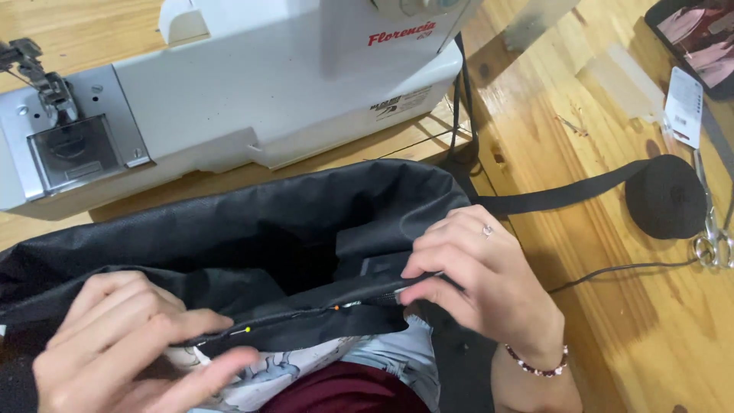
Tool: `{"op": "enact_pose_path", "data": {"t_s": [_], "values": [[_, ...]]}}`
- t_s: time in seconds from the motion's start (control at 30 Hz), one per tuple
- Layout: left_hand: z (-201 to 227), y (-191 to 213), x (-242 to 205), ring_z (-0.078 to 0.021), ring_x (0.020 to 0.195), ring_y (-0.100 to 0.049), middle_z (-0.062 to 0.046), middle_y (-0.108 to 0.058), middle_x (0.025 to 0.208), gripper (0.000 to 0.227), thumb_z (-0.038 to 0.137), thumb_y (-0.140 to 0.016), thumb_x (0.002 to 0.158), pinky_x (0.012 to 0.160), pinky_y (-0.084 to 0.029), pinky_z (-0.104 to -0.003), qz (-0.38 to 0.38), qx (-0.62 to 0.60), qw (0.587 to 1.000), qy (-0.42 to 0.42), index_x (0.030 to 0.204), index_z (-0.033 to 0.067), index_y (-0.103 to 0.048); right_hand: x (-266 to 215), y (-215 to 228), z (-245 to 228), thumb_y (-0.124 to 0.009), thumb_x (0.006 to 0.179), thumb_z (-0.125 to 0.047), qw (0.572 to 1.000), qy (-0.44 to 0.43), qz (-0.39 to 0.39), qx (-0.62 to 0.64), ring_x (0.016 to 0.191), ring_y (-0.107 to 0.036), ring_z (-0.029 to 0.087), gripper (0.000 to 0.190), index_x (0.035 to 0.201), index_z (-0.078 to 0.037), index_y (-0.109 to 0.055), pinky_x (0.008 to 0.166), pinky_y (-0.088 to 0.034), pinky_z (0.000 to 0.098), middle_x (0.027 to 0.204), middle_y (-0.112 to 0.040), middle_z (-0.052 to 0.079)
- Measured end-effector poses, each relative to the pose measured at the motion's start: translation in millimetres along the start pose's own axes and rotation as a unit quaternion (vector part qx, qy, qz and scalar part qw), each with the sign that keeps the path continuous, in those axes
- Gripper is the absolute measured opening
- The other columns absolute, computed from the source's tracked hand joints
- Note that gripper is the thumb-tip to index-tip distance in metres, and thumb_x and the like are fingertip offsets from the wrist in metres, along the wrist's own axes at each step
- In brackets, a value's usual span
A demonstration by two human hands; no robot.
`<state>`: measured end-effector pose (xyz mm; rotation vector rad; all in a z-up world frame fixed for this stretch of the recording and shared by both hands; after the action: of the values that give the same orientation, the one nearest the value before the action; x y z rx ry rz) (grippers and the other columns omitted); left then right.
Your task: Pinning a black strap to the inner rim of a fabric bag with a dinosaur pattern using sewing pins.
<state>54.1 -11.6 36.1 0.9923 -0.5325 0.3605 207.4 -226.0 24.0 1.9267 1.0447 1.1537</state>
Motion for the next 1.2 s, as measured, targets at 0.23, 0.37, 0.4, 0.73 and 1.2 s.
{"op": "enact_pose_path", "data": {"t_s": [0.23,0.37,0.4,0.73,1.2], "values": [[77,1,37,-0.0280,0.089,-0.072,-0.007,-0.075,0.095,0.069,0.071,-0.054,0.079,0.080,-0.052,-0.045,-0.012,0.168,0.983,0.074,0.107,0.0123,-0.077,9,20,-46,-0.057,0.098,-0.021,0.997,-0.009,0.076,-0.014,0.074,-0.060,0.022,0.016,0.087,-0.010,-0.062,0.072,-0.042,0.0352,0.087,-0.064,0.003],[123,-2,54,-0.0197,0.069,-0.063,-0.003,-0.068,0.082,0.022,0.025,-0.064,0.098,0.064,-0.049,-0.030,0.063,0.118,0.990,-0.031,0.081,0.0117,-0.069,11,39,-82,-0.054,0.097,-0.021,0.995,-0.004,0.092,-0.046,0.071,-0.062,0.021,0.021,0.085,-0.008,-0.065,0.067,-0.043,0.0349,0.085,-0.066,0.003],[129,-4,55,-0.0180,0.065,-0.061,-0.003,-0.067,0.081,0.023,0.022,-0.064,0.099,0.059,-0.046,-0.029,0.070,0.130,0.988,-0.050,0.079,0.0128,-0.067,11,46,-91,-0.053,0.097,-0.019,0.992,0.008,0.108,-0.059,0.070,-0.063,0.021,0.023,0.084,-0.007,-0.066,0.064,-0.043,0.0343,0.084,-0.067,0.005],[133,-23,38,-0.0182,0.067,-0.060,-0.001,-0.065,0.081,0.019,0.003,-0.064,0.096,0.055,-0.041,-0.030,0.042,0.177,0.983,-0.009,0.080,0.0132,-0.067,-3,38,-89,-0.056,0.097,-0.006,0.987,0.010,0.144,-0.066,0.072,-0.062,0.020,0.014,0.086,-0.006,-0.065,0.067,-0.043,0.0345,0.084,-0.064,0.005],[126,-33,47,-0.0215,0.077,-0.063,-0.006,-0.066,0.091,0.014,0.006,-0.055,0.102,0.066,-0.042,-0.034,0.019,0.175,0.983,-0.059,0.092,0.0071,-0.066,0,39,-74,-0.065,0.095,-0.020,0.991,0.053,0.105,-0.069,0.085,-0.063,0.023,0.015,0.099,-0.007,-0.071,0.084,-0.047,0.0396,0.094,-0.067,0.004]]}}
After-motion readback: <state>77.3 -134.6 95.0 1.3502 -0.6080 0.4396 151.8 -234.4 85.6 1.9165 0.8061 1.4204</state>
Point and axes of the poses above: each hand's wrist, its own x-axis towards the middle knuckle, its own y-axis out of the back of the hand, z = x × y, the point moved 7 cm from there along x, towards the middle knuckle
